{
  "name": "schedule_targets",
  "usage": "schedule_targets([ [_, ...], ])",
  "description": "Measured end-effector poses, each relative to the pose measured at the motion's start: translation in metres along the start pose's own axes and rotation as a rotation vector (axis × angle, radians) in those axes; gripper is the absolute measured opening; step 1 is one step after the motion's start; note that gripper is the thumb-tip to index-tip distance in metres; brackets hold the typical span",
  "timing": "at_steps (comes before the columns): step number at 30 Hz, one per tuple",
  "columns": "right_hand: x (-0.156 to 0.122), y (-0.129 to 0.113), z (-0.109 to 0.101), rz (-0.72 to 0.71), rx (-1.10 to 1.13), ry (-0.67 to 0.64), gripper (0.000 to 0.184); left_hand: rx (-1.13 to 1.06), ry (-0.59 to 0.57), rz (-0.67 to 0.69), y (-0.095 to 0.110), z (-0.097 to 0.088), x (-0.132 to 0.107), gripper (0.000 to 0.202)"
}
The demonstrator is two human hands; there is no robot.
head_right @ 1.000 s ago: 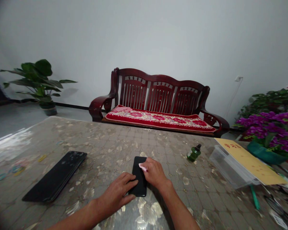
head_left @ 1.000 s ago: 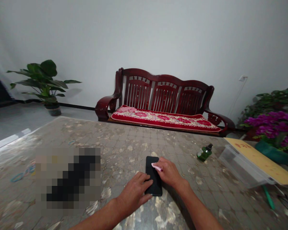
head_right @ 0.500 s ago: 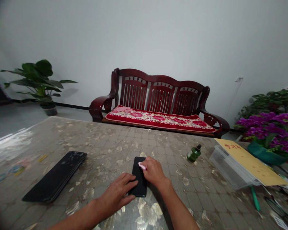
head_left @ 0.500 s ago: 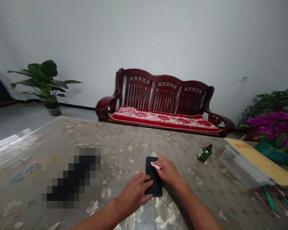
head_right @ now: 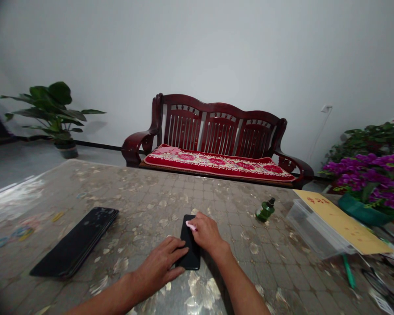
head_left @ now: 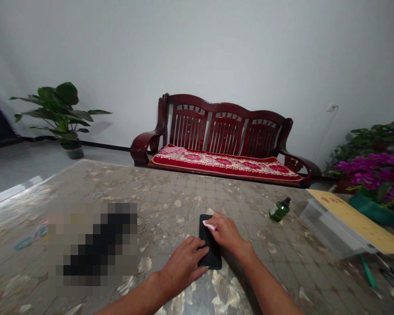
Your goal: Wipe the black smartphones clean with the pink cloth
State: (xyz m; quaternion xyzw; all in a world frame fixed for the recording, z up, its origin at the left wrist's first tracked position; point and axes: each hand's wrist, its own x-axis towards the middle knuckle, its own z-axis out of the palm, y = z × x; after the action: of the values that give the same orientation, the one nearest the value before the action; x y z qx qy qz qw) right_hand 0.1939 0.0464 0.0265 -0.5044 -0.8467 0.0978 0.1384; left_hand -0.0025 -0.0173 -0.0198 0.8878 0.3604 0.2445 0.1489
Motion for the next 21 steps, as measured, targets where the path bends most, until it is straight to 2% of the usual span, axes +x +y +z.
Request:
schedule_targets([
  [3,0.006,-0.001,0.004,0.021,-0.007,0.003,0.024,0.003,-0.002,0.006,-0.002,0.001,-0.001,0.040],
  [9,-0.006,0.000,0.004,-0.116,0.034,-0.048,0.020,0.002,-0.021,-0.007,0.003,-0.003,0.001,0.038],
  [11,-0.008,0.000,0.003,-0.116,0.052,-0.059,0.021,0.007,-0.024,-0.010,0.004,-0.004,0.001,0.039],
  [17,0.002,0.000,0.008,-0.035,0.039,0.018,0.029,0.020,-0.027,-0.002,0.002,-0.003,0.001,0.041],
  [21,-0.005,-0.001,0.009,-0.113,0.028,-0.003,0.023,0.017,-0.036,-0.009,0.004,-0.005,0.001,0.039],
])
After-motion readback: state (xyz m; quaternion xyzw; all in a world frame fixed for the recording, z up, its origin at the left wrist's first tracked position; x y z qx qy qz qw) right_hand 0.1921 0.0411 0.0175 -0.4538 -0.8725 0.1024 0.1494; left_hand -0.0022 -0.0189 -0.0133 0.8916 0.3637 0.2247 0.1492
